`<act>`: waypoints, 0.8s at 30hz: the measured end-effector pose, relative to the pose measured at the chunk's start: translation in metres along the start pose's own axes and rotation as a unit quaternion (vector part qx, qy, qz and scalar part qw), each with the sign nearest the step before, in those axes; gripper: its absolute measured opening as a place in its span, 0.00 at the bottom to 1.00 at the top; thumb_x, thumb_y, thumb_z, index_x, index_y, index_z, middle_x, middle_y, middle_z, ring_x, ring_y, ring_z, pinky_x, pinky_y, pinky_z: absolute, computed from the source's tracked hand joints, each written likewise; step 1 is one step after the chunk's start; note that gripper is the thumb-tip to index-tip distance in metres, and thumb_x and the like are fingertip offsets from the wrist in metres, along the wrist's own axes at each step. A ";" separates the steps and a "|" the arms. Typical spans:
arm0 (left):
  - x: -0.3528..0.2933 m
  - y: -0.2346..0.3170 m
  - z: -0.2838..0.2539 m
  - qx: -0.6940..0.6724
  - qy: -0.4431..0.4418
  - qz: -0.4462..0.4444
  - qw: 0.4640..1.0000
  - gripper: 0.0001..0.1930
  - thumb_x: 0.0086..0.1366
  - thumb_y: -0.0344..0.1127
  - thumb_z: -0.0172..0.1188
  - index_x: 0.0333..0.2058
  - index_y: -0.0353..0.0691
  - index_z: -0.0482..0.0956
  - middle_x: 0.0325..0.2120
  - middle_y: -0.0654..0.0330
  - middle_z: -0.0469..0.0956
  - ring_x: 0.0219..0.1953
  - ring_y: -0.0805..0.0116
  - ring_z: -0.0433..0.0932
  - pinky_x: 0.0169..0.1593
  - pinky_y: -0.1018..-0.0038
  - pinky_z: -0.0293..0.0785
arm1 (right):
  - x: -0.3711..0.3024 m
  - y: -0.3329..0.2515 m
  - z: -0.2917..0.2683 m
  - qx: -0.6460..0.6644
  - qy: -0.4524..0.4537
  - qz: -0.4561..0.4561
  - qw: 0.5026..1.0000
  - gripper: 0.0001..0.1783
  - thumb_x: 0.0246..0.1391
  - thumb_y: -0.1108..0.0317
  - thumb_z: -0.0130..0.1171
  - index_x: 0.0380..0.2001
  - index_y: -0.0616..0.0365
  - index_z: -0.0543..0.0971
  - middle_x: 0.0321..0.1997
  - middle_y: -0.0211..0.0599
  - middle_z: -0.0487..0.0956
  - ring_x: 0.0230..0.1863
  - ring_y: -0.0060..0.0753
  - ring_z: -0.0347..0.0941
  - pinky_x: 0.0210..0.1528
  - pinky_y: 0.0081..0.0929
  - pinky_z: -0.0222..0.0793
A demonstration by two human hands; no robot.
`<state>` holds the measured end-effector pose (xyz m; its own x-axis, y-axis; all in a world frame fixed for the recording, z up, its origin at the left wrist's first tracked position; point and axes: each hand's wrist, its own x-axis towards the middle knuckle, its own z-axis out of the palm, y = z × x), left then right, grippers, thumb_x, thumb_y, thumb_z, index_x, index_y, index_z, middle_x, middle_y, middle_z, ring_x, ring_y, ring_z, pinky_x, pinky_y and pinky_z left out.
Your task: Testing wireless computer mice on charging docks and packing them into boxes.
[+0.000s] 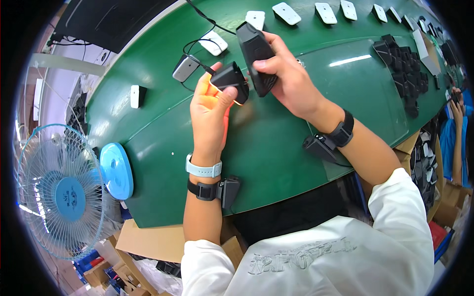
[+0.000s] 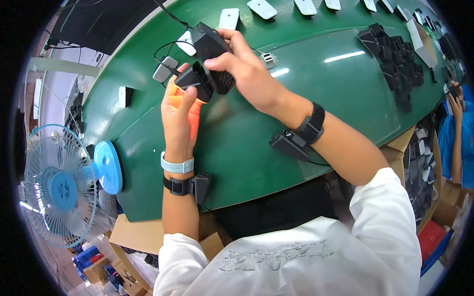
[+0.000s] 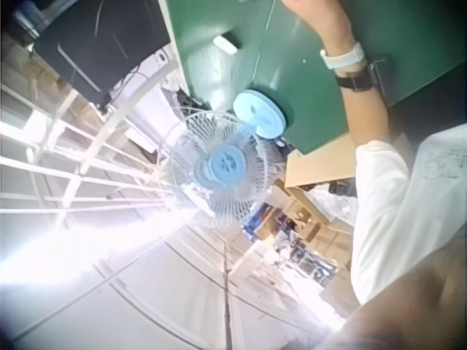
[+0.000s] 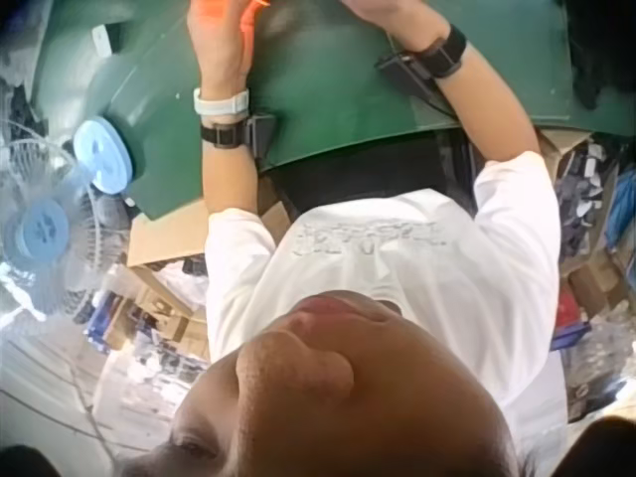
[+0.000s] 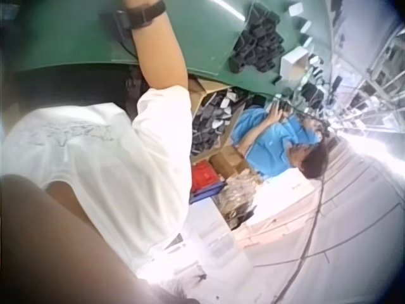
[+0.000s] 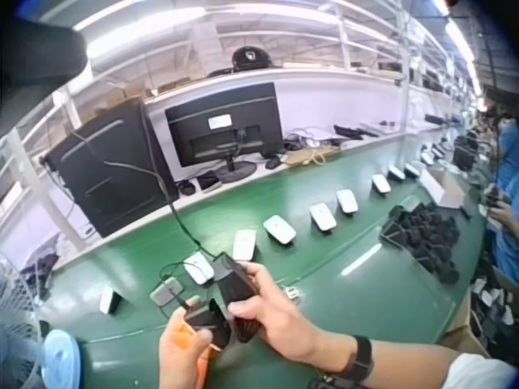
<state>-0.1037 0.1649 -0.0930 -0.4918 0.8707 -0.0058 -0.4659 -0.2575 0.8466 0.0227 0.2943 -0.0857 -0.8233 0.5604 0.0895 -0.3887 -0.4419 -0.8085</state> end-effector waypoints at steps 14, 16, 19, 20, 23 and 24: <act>-0.002 -0.007 -0.008 0.042 -0.039 0.031 0.998 0.40 0.48 0.26 0.80 0.59 0.39 0.67 0.52 0.58 0.75 0.54 0.62 0.77 0.58 0.66 0.75 | -0.014 0.008 0.009 -0.306 -0.003 -0.194 0.932 0.39 0.58 0.69 0.62 0.68 0.58 0.54 0.63 0.43 0.62 0.66 0.35 0.60 0.69 0.36 0.58; -0.003 -0.004 -0.005 0.051 -0.029 0.023 0.998 0.43 0.48 0.38 0.82 0.59 0.36 0.65 0.54 0.56 0.74 0.56 0.61 0.75 0.61 0.65 0.72 | -0.015 0.006 0.012 -0.268 -0.044 -0.172 0.947 0.39 0.58 0.69 0.63 0.67 0.59 0.55 0.63 0.44 0.63 0.65 0.35 0.62 0.69 0.35 0.59; -0.004 -0.004 -0.009 0.057 -0.030 0.036 0.997 0.44 0.49 0.44 0.81 0.58 0.35 0.64 0.53 0.56 0.74 0.56 0.61 0.75 0.61 0.65 0.72 | -0.013 0.005 0.015 -0.157 -0.043 -0.112 0.980 0.35 0.61 0.68 0.60 0.67 0.59 0.56 0.61 0.41 0.65 0.64 0.32 0.63 0.67 0.33 0.60; -0.004 -0.004 -0.012 0.061 -0.029 0.043 0.997 0.44 0.49 0.45 0.81 0.58 0.35 0.64 0.52 0.57 0.74 0.56 0.62 0.75 0.61 0.65 0.72 | -0.011 0.004 0.017 -0.098 -0.039 -0.086 0.991 0.34 0.63 0.67 0.59 0.67 0.59 0.57 0.61 0.40 0.65 0.64 0.31 0.62 0.67 0.32 0.60; -0.002 -0.006 -0.012 0.067 -0.034 0.063 0.995 0.40 0.51 0.43 0.81 0.55 0.37 0.64 0.49 0.57 0.75 0.52 0.65 0.78 0.57 0.67 0.75 | -0.009 -0.002 0.017 -0.029 -0.016 -0.031 0.999 0.35 0.63 0.63 0.59 0.66 0.61 0.56 0.60 0.41 0.67 0.62 0.30 0.65 0.65 0.30 0.62; -0.001 -0.007 -0.015 0.077 -0.041 0.070 0.994 0.39 0.52 0.42 0.81 0.55 0.37 0.64 0.49 0.57 0.76 0.51 0.65 0.78 0.57 0.67 0.75 | -0.009 -0.001 0.018 -0.033 -0.004 -0.029 0.999 0.36 0.62 0.61 0.61 0.64 0.63 0.56 0.58 0.43 0.69 0.60 0.31 0.67 0.65 0.30 0.63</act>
<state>-0.1110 0.1594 -0.1065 -0.4786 0.8641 0.1561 -0.2753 -0.3165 0.9078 0.0230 0.2770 -0.0752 -0.8038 0.5775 0.1426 -0.4087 -0.3620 -0.8378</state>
